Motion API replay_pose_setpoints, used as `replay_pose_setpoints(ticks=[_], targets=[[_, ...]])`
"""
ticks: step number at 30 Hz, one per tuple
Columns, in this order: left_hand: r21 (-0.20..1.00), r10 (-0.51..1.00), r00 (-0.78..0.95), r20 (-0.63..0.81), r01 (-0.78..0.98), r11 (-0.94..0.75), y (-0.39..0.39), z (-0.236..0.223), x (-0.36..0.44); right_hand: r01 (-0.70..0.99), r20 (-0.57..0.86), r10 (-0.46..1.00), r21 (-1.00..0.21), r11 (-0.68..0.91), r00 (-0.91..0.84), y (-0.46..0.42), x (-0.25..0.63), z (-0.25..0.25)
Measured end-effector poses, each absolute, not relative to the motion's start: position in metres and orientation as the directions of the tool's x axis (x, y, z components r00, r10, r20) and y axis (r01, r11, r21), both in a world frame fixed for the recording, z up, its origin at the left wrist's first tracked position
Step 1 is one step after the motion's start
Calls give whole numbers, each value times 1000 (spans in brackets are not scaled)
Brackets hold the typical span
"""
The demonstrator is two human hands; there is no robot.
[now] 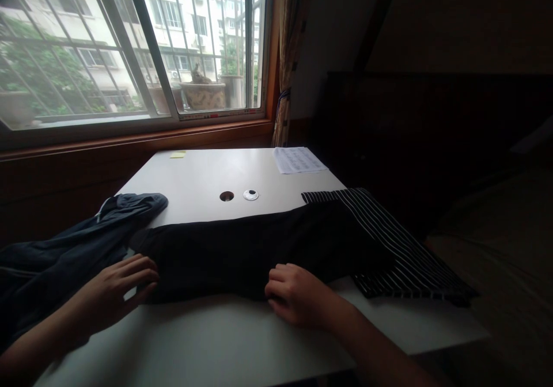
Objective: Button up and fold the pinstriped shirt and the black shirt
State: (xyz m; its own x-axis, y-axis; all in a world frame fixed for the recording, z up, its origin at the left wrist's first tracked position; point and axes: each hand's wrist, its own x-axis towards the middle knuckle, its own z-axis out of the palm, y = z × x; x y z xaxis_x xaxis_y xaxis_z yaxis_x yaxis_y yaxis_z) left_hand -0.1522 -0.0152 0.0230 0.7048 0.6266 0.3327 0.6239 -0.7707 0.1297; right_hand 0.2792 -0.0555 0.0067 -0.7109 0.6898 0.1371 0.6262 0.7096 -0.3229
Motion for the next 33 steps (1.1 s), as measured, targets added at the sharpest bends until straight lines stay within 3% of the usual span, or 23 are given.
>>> replay_pose_setpoints(ticks=[5,9,14,20,28,33], targets=[[7,664,667,338,704,-710,21,6,-101,593,312,711,-397,700,-630,-12,247,18],[-93,752,580,314,807,-583,53,-19,-66,633,407,699,-306,711,-588,38,198,2],[-104,853,421,309,906,-410,62,-42,-69,734,229,763,-212,645,-604,57,166,-27],[-83,889,325,323,945,-315,41,-52,-104,750,90,794,-281,599,-601,46,179,-30],[-98,915,259,310,966,-240,23,-60,-141,772,34,816,-303,559,-577,38,196,-27],[-11,855,265,446,956,-292,12,-52,-155,772,49,819,-307,557,-571,34,201,-28]])
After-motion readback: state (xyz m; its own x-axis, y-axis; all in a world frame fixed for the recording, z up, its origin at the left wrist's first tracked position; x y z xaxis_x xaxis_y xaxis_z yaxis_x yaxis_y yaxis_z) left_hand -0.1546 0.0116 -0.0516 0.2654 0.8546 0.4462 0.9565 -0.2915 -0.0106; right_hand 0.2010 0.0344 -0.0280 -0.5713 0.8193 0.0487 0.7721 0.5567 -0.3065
